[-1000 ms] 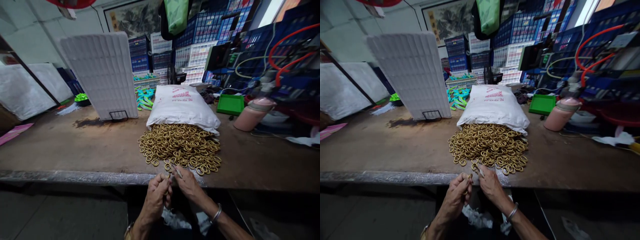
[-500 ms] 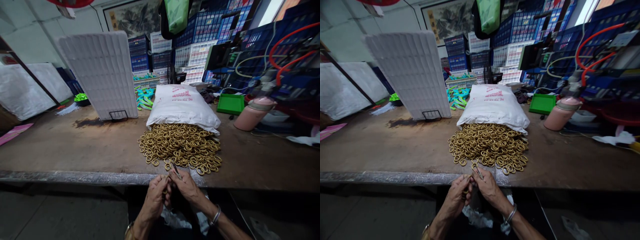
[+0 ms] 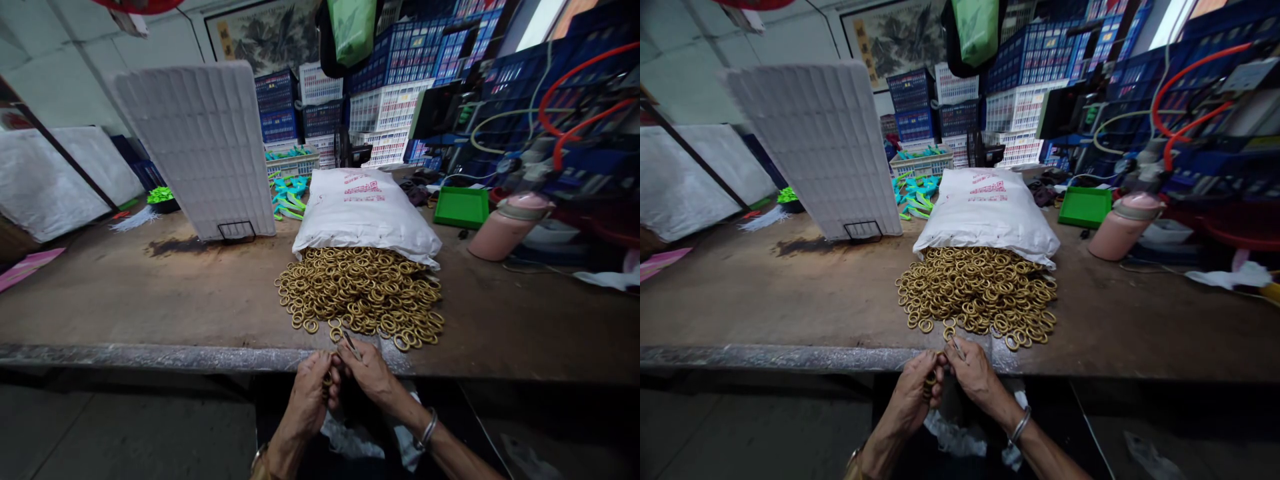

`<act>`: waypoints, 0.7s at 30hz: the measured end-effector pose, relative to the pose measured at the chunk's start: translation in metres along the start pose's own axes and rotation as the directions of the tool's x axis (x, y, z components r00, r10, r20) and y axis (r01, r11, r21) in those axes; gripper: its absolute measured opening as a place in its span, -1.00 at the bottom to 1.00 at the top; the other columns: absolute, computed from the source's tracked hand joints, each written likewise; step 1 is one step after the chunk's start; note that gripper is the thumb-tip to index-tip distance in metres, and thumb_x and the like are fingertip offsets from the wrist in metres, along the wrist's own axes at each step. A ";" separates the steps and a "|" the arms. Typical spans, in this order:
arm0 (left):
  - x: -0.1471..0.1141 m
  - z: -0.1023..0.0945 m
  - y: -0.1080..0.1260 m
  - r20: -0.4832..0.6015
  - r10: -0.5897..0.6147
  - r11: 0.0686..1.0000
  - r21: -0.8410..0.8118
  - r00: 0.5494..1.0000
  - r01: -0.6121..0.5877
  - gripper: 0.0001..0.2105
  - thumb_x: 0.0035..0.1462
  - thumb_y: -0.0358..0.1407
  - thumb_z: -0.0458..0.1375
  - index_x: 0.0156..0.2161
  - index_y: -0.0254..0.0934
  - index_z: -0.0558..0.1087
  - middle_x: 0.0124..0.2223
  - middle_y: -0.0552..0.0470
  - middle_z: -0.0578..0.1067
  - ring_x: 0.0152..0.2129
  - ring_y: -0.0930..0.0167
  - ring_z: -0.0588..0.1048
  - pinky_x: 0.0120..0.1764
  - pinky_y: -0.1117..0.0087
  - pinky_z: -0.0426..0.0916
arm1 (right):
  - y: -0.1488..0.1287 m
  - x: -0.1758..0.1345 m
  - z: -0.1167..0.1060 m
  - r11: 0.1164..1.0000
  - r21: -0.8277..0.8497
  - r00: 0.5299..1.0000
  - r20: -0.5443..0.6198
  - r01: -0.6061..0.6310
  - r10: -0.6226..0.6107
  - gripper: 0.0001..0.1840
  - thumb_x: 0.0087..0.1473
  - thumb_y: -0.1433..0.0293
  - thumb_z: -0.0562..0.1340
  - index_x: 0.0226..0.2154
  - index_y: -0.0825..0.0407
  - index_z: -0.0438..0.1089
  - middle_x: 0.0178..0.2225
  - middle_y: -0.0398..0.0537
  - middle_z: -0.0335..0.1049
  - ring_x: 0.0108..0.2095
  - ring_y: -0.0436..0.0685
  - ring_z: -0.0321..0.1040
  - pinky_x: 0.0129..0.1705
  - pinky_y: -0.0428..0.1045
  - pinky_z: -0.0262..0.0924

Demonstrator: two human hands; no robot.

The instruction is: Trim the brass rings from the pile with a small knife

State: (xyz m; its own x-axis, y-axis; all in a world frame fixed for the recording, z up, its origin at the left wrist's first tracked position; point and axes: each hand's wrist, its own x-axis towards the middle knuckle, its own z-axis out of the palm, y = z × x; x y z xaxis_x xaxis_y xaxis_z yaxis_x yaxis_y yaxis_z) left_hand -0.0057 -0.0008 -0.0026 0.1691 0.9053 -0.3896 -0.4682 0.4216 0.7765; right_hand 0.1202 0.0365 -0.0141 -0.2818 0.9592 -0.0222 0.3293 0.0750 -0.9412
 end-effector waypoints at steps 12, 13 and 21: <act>0.002 -0.001 0.003 -0.039 -0.018 1.000 0.000 0.999 0.018 -0.64 -0.12 -0.05 0.17 -0.40 -0.37 0.34 -0.60 0.17 0.27 -0.78 0.65 0.17 -0.73 0.60 -0.08 | 0.000 0.000 -0.001 0.989 -0.129 0.996 -0.035 0.073 -0.078 -0.67 0.07 0.23 -0.04 -0.62 0.03 0.14 -0.64 -0.23 0.10 -0.58 -0.04 0.05 -0.52 -0.12 -0.01; 0.003 -0.001 0.003 -0.041 -0.020 1.000 -0.001 0.999 0.020 -0.64 -0.12 -0.05 0.18 -0.40 -0.37 0.34 -0.61 0.17 0.28 -0.78 0.65 0.17 -0.73 0.60 -0.08 | -0.001 0.000 -0.001 0.988 -0.130 0.996 -0.037 0.081 -0.086 -0.67 0.07 0.24 -0.04 -0.62 0.03 0.13 -0.64 -0.23 0.10 -0.58 -0.04 0.04 -0.52 -0.12 -0.01; 0.002 -0.004 0.000 -0.021 -0.062 0.991 -0.124 0.998 0.058 -0.68 -0.10 -0.10 0.18 -0.39 -0.37 0.33 -0.58 0.16 0.29 -0.76 0.64 0.20 -0.71 0.61 -0.02 | 0.001 0.001 -0.001 0.985 -0.167 0.998 -0.039 0.038 -0.045 -0.67 0.06 0.24 -0.07 -0.62 0.03 0.13 -0.65 -0.22 0.09 -0.58 -0.03 0.07 -0.52 -0.12 0.00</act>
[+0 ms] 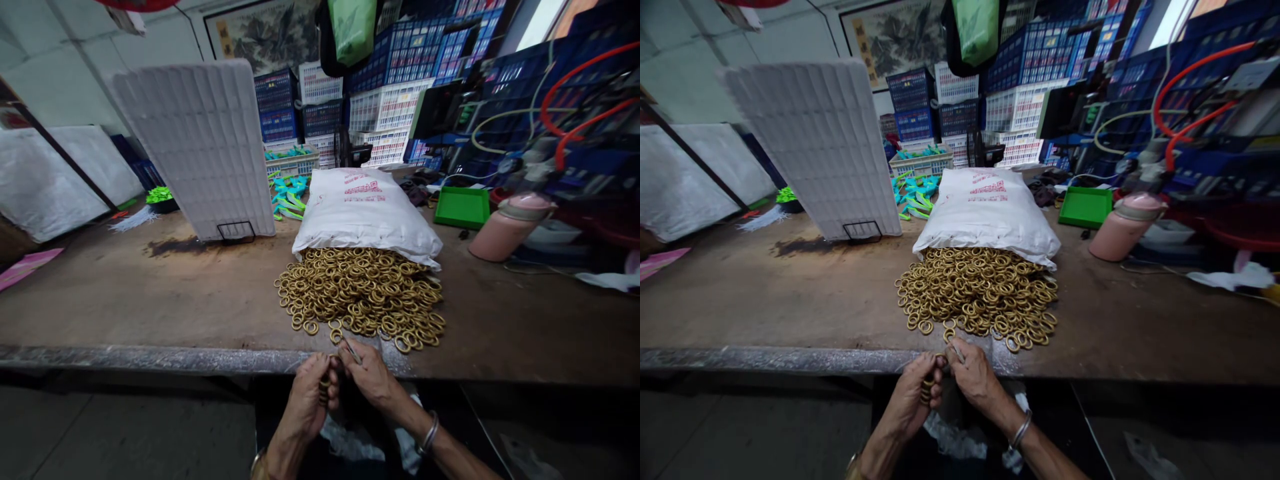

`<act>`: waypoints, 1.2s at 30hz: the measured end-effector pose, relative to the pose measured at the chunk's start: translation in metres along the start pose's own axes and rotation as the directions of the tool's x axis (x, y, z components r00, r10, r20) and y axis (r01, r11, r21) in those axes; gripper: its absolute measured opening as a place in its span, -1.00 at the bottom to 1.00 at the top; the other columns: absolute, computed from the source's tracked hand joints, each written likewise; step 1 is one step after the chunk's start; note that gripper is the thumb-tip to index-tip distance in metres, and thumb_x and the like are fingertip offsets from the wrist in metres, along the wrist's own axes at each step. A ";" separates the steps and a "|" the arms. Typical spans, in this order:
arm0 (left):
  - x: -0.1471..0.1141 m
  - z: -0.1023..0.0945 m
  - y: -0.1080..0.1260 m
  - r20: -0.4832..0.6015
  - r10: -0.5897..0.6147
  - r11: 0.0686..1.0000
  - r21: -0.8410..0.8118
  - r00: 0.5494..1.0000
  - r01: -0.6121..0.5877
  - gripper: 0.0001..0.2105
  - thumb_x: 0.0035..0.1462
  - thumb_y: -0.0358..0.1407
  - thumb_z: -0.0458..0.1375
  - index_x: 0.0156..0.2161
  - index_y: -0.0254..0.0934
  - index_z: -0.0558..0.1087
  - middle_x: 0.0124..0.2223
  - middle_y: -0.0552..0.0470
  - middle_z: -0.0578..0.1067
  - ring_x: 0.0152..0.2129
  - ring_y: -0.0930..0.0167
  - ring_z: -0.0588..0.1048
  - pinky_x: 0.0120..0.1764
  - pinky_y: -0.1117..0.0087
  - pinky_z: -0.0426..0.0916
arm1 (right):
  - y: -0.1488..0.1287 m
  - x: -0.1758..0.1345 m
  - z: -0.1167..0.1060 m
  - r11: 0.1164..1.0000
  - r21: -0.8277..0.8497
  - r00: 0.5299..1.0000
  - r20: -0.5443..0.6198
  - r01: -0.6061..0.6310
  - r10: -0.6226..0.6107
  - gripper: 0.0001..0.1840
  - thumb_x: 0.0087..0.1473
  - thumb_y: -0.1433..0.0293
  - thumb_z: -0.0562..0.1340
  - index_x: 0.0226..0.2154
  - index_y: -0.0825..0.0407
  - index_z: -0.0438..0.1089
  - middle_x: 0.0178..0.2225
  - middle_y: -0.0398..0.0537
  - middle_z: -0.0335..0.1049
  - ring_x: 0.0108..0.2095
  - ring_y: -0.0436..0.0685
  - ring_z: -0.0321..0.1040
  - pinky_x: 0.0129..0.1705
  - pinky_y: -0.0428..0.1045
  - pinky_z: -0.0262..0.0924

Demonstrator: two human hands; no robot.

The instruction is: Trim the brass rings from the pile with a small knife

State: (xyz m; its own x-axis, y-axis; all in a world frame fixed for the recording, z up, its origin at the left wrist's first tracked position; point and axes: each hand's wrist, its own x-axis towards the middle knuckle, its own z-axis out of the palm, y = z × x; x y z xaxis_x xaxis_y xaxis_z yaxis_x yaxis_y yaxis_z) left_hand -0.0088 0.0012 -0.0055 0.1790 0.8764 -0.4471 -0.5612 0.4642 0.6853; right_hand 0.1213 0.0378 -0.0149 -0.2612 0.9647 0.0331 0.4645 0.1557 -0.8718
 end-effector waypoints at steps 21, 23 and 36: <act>-0.001 -0.012 0.006 0.015 -0.060 0.974 -0.220 0.998 0.062 -0.79 -0.07 -0.25 0.17 -0.52 -0.38 0.31 -0.43 -0.09 0.45 -0.63 0.53 0.37 -0.72 0.62 0.05 | -0.003 0.028 0.001 0.710 -0.700 0.997 -0.065 -0.079 0.047 -0.85 -0.02 0.47 0.07 -0.31 -0.01 0.20 -0.46 -0.09 0.41 -0.47 0.06 0.33 -0.51 -0.08 -0.21; 0.000 -0.012 0.006 -0.004 -0.091 0.968 -0.236 0.996 0.087 -0.80 -0.06 -0.26 0.15 -0.52 -0.37 0.30 -0.47 -0.07 0.45 -0.66 0.53 0.36 -0.73 0.63 0.03 | -0.002 0.028 0.000 0.716 -0.694 0.997 -0.057 -0.075 0.050 -0.83 -0.03 0.49 0.07 -0.31 0.00 0.20 -0.46 -0.09 0.41 -0.47 0.05 0.32 -0.51 -0.08 -0.22; 0.001 -0.012 0.004 0.039 -0.098 0.974 -0.200 0.994 0.104 -0.80 -0.09 -0.22 0.18 -0.45 -0.35 0.32 -0.54 0.02 0.41 -0.68 0.53 0.36 -0.75 0.64 -0.01 | 0.007 0.023 -0.007 0.855 -0.519 0.996 -0.075 -0.004 -0.041 -0.82 -0.10 0.56 0.00 -0.39 0.02 0.18 -0.52 -0.14 0.33 -0.51 0.02 0.23 -0.47 -0.12 -0.13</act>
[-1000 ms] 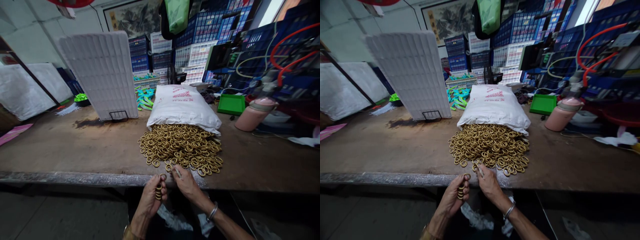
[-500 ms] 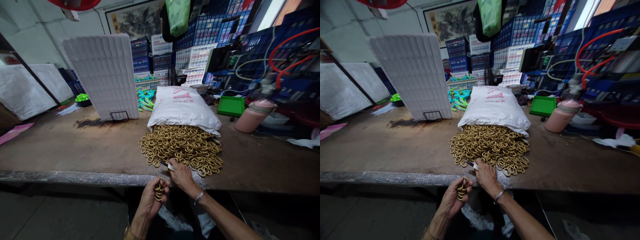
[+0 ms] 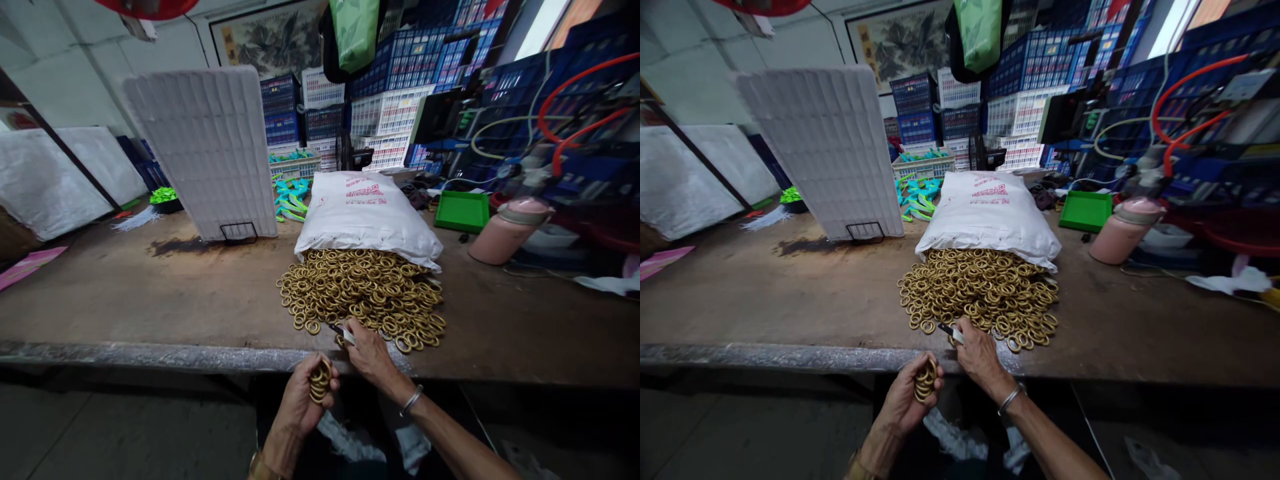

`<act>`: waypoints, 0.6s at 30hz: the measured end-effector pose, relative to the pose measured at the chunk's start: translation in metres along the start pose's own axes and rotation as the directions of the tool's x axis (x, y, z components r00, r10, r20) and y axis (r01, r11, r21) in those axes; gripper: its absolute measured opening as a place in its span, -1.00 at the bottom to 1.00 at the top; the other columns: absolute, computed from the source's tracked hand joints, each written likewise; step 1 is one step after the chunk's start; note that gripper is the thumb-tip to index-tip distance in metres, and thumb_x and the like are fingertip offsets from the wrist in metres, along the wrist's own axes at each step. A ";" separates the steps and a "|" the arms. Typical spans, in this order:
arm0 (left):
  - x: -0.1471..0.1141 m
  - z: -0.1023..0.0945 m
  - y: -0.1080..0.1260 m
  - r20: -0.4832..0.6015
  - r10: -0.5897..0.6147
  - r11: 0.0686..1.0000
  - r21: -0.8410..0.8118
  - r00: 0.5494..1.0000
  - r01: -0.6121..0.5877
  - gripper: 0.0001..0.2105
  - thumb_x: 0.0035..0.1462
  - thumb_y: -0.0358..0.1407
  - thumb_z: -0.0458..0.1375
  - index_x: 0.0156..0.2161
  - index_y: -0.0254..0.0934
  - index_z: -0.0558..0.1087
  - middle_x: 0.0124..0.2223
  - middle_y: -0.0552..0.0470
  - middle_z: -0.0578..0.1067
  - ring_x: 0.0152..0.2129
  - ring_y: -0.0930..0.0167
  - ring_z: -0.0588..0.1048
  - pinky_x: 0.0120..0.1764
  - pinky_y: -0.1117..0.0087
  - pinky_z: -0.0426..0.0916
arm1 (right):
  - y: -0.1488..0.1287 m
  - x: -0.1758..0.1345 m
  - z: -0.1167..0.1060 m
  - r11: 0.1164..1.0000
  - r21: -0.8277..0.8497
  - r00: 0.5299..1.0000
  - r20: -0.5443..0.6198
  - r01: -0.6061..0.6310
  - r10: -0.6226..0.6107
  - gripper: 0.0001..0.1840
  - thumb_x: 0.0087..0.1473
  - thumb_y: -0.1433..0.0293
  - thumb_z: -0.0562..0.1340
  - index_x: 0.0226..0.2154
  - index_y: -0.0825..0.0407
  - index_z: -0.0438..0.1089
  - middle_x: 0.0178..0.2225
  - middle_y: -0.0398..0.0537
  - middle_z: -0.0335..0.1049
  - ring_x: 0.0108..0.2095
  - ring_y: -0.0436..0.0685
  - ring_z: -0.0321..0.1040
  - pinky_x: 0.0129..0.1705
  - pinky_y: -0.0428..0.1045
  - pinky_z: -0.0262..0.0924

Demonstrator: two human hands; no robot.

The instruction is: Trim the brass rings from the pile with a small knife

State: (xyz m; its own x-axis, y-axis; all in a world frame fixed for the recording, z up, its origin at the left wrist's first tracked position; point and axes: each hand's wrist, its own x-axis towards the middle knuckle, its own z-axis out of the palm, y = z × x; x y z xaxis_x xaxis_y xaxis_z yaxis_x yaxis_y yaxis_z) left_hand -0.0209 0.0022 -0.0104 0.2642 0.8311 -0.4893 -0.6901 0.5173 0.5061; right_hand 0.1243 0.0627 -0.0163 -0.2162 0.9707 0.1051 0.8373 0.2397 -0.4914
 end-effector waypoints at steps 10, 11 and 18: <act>0.001 -0.003 -0.004 0.021 0.045 0.997 0.063 0.999 -0.046 -0.79 -0.11 -0.25 0.22 -0.48 -0.35 0.30 -0.53 0.06 0.40 -0.67 0.54 0.36 -0.75 0.64 0.02 | 0.001 -0.003 0.000 0.999 0.000 0.999 0.011 0.034 -0.034 -0.88 -0.08 0.53 0.01 -0.43 0.02 0.16 -0.51 -0.12 0.31 -0.49 0.03 0.23 -0.46 -0.12 -0.11; 0.001 -0.003 -0.004 0.023 0.043 0.997 0.058 0.999 -0.045 -0.79 -0.11 -0.25 0.21 -0.48 -0.35 0.30 -0.53 0.06 0.40 -0.66 0.54 0.37 -0.75 0.64 0.02 | 0.001 -0.003 0.000 0.999 0.002 0.999 0.012 0.033 -0.033 -0.88 -0.08 0.53 0.01 -0.43 0.02 0.16 -0.52 -0.12 0.31 -0.49 0.03 0.24 -0.46 -0.12 -0.11; 0.002 -0.007 -0.003 0.032 0.027 0.999 0.022 0.999 -0.028 -0.83 -0.10 -0.29 0.18 -0.49 -0.35 0.32 -0.53 0.04 0.42 -0.66 0.52 0.38 -0.74 0.63 0.03 | 0.001 -0.003 0.001 1.000 -0.002 1.000 0.002 0.031 -0.031 -0.88 -0.08 0.53 0.02 -0.42 0.02 0.18 -0.54 -0.14 0.30 -0.50 0.02 0.24 -0.47 -0.12 -0.12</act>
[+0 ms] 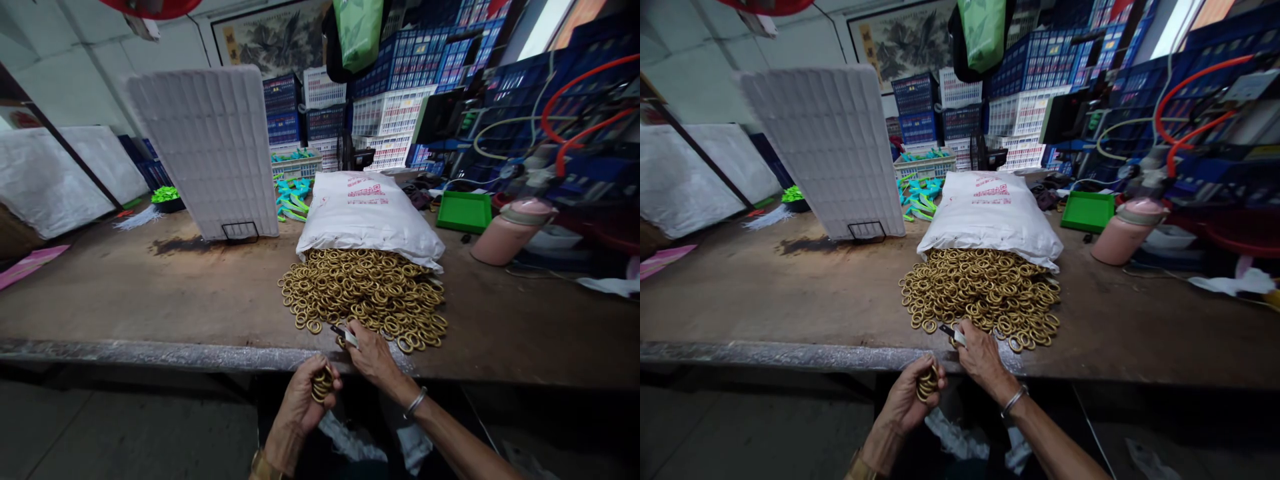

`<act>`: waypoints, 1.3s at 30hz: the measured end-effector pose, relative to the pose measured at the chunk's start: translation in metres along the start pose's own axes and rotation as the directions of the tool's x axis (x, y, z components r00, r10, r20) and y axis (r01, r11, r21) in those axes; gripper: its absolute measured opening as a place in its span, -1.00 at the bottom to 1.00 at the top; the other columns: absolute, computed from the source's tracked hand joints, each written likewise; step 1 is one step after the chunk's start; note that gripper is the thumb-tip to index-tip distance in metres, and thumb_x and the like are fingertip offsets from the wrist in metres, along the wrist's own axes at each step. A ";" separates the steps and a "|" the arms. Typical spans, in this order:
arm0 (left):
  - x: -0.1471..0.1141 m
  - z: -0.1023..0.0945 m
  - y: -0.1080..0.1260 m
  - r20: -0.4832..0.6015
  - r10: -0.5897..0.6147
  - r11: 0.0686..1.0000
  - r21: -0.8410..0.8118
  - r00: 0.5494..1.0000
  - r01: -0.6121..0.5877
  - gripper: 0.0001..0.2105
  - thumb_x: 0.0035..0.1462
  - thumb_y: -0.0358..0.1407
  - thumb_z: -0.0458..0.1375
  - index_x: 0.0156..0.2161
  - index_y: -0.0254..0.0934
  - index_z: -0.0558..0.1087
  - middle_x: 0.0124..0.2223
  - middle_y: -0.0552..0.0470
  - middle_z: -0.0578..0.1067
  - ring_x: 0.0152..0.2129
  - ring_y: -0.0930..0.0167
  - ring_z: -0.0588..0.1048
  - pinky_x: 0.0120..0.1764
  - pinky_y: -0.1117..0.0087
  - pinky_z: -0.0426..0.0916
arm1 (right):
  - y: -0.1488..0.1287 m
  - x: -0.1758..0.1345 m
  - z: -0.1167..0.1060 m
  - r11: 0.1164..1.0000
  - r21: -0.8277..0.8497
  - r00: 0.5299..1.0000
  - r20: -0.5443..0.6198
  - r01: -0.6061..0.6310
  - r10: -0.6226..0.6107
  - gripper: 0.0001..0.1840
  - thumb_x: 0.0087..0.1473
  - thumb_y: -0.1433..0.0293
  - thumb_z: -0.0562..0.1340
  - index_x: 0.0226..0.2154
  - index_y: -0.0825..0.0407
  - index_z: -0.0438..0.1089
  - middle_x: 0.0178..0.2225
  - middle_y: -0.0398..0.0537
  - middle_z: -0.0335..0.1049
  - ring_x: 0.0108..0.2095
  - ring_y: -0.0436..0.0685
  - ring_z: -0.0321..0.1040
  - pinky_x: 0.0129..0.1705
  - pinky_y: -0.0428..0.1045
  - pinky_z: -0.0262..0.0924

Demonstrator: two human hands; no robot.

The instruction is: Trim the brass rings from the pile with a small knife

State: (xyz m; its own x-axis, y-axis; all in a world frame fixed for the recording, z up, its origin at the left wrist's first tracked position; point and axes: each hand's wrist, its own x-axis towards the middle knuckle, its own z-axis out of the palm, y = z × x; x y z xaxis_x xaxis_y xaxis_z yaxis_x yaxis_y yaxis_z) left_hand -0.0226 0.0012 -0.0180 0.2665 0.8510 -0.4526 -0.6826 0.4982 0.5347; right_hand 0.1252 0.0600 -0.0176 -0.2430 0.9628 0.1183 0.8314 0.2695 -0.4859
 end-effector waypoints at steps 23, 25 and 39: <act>0.001 -0.005 0.022 -0.070 0.048 0.985 -0.163 0.996 -0.059 -0.90 -0.13 -0.43 0.17 -0.45 -0.35 0.32 -0.53 0.05 0.39 -0.61 0.48 0.41 -0.73 0.63 0.10 | -0.001 0.006 0.002 0.998 -0.020 0.996 -0.068 -0.057 0.055 -0.94 -0.04 0.44 0.04 -0.44 0.02 0.21 -0.51 -0.12 0.33 -0.48 0.04 0.25 -0.45 -0.11 -0.08; 0.001 -0.004 0.021 -0.061 0.053 0.989 -0.138 0.997 -0.061 -0.90 -0.15 -0.44 0.16 -0.45 -0.34 0.32 -0.52 0.06 0.40 -0.59 0.47 0.42 -0.72 0.63 0.11 | -0.006 0.008 -0.001 0.998 -0.060 0.995 -0.096 -0.033 0.027 -0.92 -0.05 0.46 0.04 -0.43 0.02 0.23 -0.47 -0.10 0.34 -0.44 0.05 0.26 -0.42 -0.11 -0.07; 0.004 -0.006 0.015 -0.111 0.009 0.989 -0.145 0.994 -0.026 -0.78 -0.13 -0.23 0.22 -0.49 -0.34 0.31 -0.66 0.16 0.27 -0.75 0.60 0.26 -0.75 0.64 -0.03 | -0.043 0.034 0.018 0.951 -0.288 0.987 0.143 0.111 -0.072 -0.77 -0.03 0.45 0.07 -0.23 -0.03 0.19 -0.24 -0.09 0.24 -0.34 0.05 0.27 -0.38 -0.07 -0.07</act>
State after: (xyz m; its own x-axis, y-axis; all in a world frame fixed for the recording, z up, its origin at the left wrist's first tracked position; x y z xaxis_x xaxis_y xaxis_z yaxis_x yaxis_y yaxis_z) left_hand -0.0358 0.0117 -0.0159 0.1828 0.8319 -0.5240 -0.7803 0.4470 0.4374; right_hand 0.0725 0.0810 -0.0082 -0.3708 0.9283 0.0282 0.9079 0.3687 -0.1993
